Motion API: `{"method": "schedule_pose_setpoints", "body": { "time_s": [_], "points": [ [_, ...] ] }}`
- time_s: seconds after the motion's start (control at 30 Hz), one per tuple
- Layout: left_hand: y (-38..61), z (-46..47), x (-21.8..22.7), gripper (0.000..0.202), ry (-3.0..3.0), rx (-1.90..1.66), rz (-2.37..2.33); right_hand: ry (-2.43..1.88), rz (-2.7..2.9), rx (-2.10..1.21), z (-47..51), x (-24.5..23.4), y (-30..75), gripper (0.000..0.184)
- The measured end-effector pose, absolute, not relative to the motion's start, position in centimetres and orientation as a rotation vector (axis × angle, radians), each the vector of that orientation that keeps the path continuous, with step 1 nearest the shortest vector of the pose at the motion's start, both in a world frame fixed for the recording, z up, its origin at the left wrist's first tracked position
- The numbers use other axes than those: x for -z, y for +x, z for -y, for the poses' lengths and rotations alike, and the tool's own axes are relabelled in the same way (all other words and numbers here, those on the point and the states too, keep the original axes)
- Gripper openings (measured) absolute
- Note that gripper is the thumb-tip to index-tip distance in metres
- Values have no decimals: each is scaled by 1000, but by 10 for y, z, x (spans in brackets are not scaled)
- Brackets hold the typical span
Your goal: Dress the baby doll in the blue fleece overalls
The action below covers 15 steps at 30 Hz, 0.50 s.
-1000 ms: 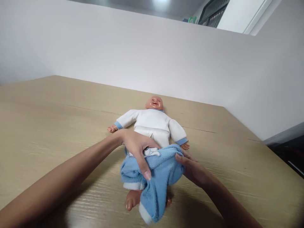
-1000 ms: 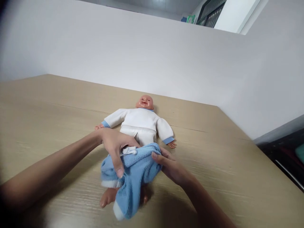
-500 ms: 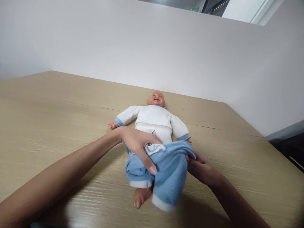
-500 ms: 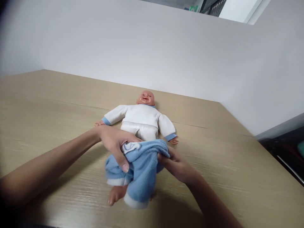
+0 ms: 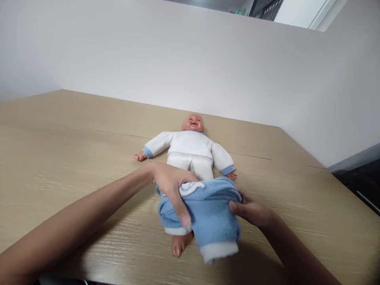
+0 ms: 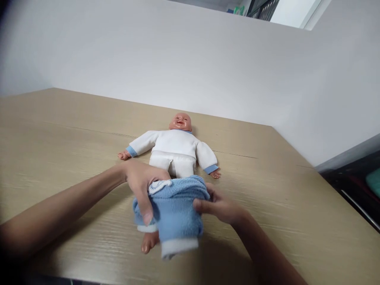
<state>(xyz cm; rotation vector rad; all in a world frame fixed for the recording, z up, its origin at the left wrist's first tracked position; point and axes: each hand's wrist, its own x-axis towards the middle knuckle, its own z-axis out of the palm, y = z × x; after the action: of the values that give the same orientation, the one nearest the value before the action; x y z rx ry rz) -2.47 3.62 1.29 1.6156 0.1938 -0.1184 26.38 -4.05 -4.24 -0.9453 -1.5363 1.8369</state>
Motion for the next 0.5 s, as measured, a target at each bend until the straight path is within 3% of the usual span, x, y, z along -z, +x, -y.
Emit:
{"method": "schedule_pose_setpoints", "body": {
  "time_s": [0.2,0.4,0.5],
  "points": [
    [-23,-34,-7,36,1624,56,-228,-958,1553,-1917,41,36,256,63],
    [-25,-46,5,55,1710,-141,-123,-679,1661,-2161,39,31,261,83],
    [-23,-47,8,44,1708,-178,-95,-571,1625,-2118,39,32,255,87]
  ]
}}
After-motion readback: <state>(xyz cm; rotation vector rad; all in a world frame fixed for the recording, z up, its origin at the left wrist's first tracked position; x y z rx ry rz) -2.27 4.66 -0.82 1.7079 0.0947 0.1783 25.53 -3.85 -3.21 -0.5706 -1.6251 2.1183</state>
